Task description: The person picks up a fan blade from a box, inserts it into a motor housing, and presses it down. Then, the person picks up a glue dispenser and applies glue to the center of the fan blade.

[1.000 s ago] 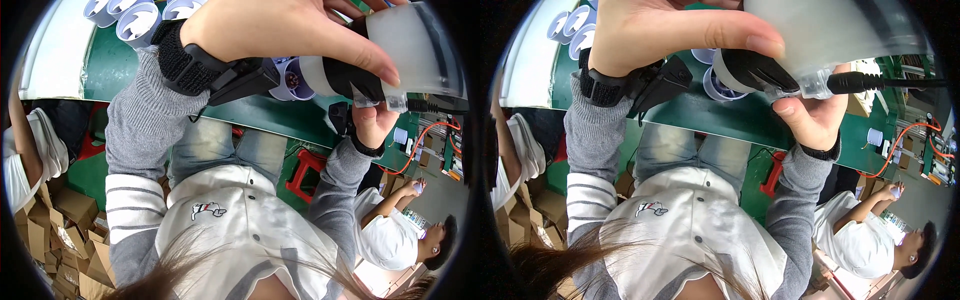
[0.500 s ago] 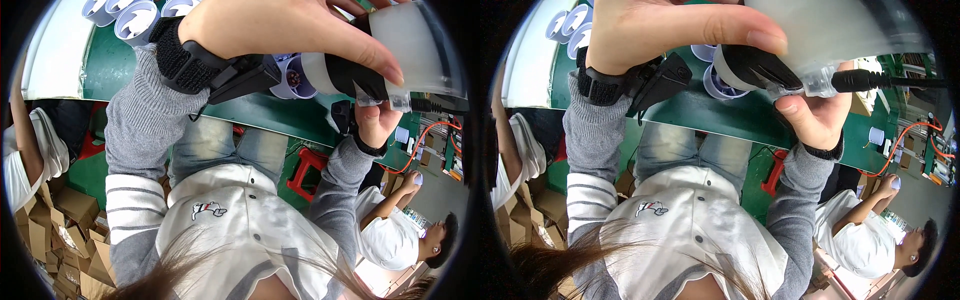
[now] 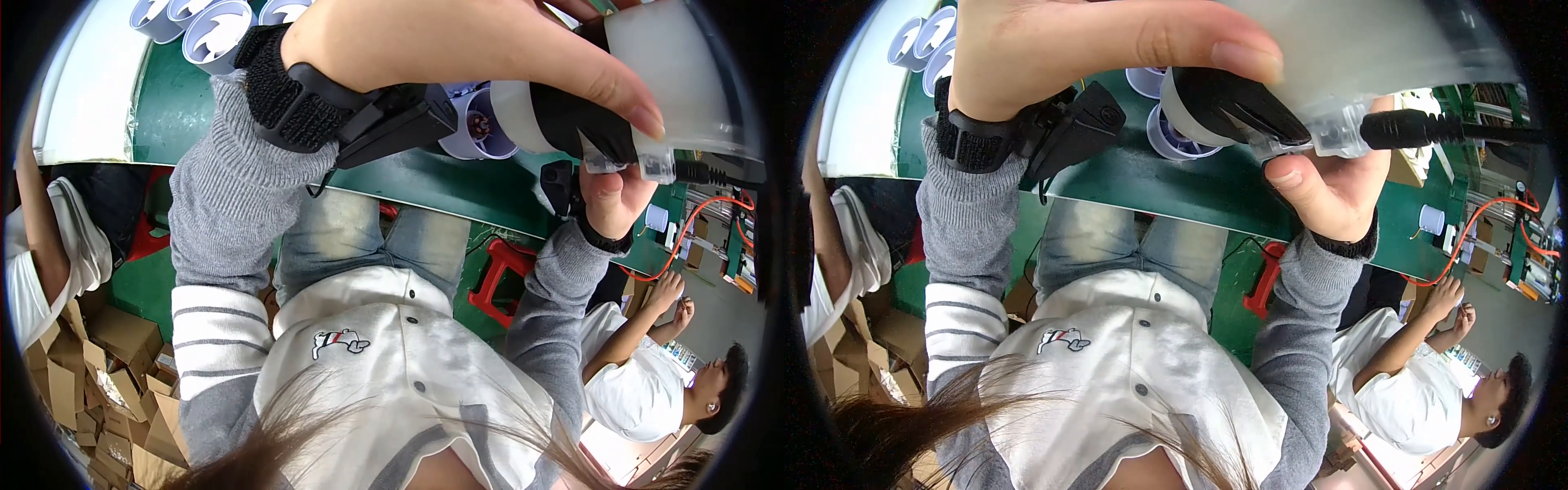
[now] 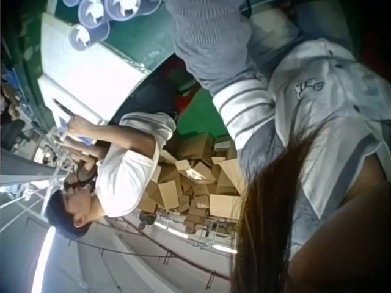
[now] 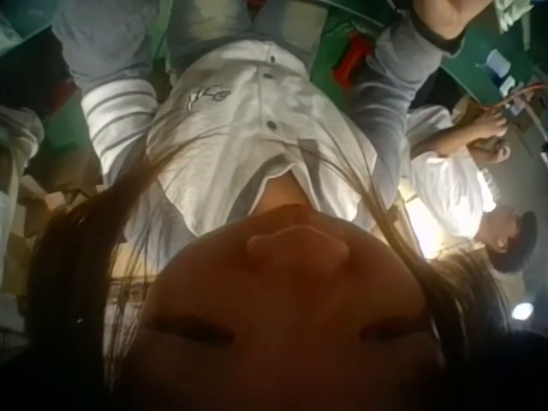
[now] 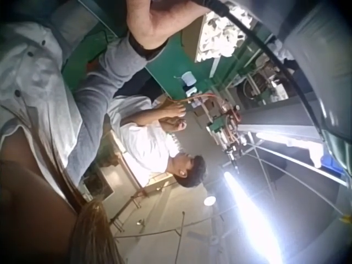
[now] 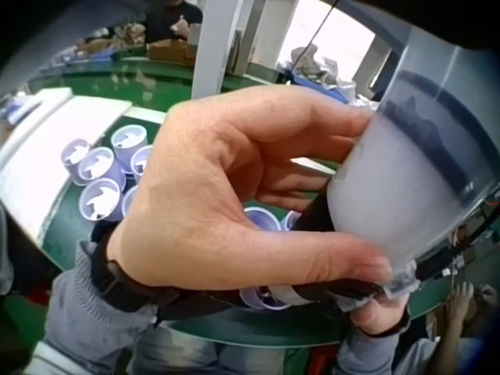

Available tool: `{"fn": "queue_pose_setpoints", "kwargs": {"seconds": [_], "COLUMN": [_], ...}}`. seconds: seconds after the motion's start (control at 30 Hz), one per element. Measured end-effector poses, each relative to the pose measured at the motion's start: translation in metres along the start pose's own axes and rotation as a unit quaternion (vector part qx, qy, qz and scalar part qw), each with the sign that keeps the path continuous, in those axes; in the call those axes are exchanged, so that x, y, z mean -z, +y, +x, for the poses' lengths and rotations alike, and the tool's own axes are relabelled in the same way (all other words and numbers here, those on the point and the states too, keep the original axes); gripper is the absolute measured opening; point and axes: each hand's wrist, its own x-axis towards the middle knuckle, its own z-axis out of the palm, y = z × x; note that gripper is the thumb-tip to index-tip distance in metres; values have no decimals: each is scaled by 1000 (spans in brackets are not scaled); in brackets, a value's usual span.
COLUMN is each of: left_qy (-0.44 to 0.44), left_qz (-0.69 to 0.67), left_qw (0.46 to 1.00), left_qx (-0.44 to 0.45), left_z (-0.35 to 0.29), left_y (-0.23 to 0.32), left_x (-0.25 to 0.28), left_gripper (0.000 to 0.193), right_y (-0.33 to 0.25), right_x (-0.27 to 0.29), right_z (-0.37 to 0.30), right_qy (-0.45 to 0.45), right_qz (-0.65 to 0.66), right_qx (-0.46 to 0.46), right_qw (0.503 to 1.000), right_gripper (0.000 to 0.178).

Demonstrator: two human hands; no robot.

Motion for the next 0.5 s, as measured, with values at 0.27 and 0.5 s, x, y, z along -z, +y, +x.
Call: {"fn": "queue_pose_setpoints", "kwargs": {"seconds": [0.27,0.5], "left_qy": [38,67], "left_qz": [-14,-25], "left_qw": [999,997], "left_qx": [3,2], "left_z": [-2,2], "left_y": [-13,-11], "left_x": [5,10], "left_gripper": [53,51], "right_y": [-1,-2], "right_x": [-4,-5], "right_z": [3,9], "right_qy": [14,19], "right_qz": [-4,-27], "right_qx": [-4,7], "right_qw": [1000,999], "right_gripper": [84,86]}}
